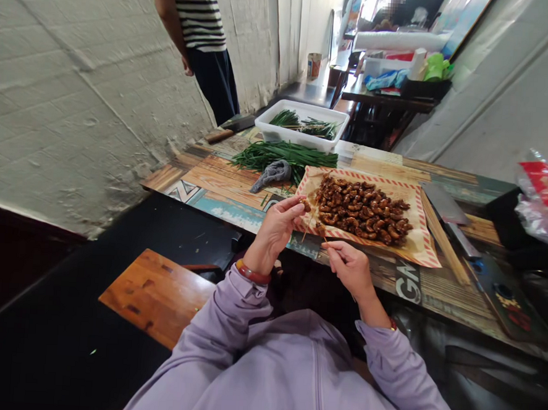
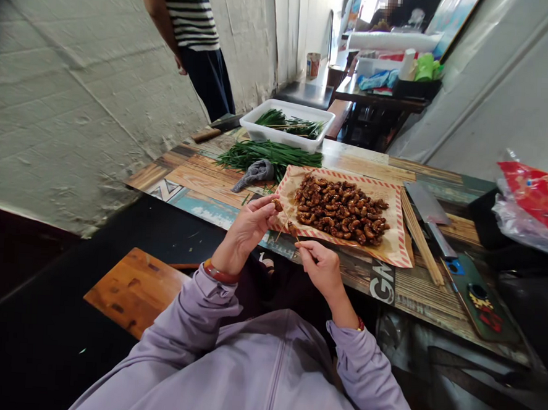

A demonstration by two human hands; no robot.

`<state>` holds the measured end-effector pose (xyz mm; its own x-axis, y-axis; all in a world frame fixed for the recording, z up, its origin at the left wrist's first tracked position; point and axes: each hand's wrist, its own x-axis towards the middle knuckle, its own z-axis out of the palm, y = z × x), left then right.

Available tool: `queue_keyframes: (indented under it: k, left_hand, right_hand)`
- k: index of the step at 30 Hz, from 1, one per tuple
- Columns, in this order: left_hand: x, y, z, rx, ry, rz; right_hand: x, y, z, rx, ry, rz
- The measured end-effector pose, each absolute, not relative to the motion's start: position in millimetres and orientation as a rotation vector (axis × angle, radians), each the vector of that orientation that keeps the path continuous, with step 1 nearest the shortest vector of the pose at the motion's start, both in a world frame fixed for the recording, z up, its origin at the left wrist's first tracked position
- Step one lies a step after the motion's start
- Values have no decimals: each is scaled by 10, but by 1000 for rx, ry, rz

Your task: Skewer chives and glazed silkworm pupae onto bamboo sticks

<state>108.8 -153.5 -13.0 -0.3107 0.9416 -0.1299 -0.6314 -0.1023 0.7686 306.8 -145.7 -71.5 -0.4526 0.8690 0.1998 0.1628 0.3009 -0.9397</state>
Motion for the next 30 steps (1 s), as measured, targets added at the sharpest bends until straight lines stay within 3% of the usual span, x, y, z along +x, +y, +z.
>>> queue_keyframes:
  k: [30]
  left_hand:
    - [1209,-1481,-40,576,975,1696]
  right_hand:
    - [3075,-1436,-708,-927,-1798,1186]
